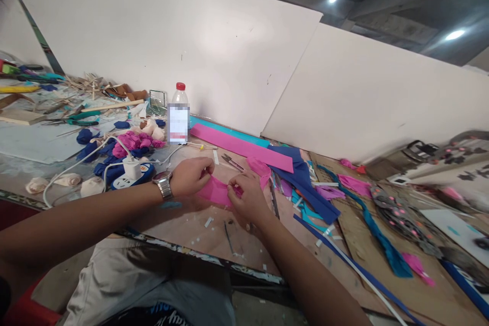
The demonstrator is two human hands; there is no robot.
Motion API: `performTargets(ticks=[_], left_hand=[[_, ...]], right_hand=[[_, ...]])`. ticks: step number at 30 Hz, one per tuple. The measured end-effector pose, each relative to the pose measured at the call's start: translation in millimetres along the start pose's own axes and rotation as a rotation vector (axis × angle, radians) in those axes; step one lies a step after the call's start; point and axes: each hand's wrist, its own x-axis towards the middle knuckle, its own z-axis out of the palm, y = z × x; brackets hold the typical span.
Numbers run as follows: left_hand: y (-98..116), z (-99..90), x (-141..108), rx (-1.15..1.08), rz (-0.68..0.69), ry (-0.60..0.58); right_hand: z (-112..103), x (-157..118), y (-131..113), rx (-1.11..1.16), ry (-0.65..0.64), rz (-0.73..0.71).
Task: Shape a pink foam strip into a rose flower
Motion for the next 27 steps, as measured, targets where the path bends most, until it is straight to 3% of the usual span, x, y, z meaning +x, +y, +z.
performTargets(ticks=[27], left_hand=[[-5.8, 3.3, 2.7, -0.022, 0.084, -0.003]], right_hand=[[0.1, 0.7, 0.8, -0.012, -0.046, 0.007]])
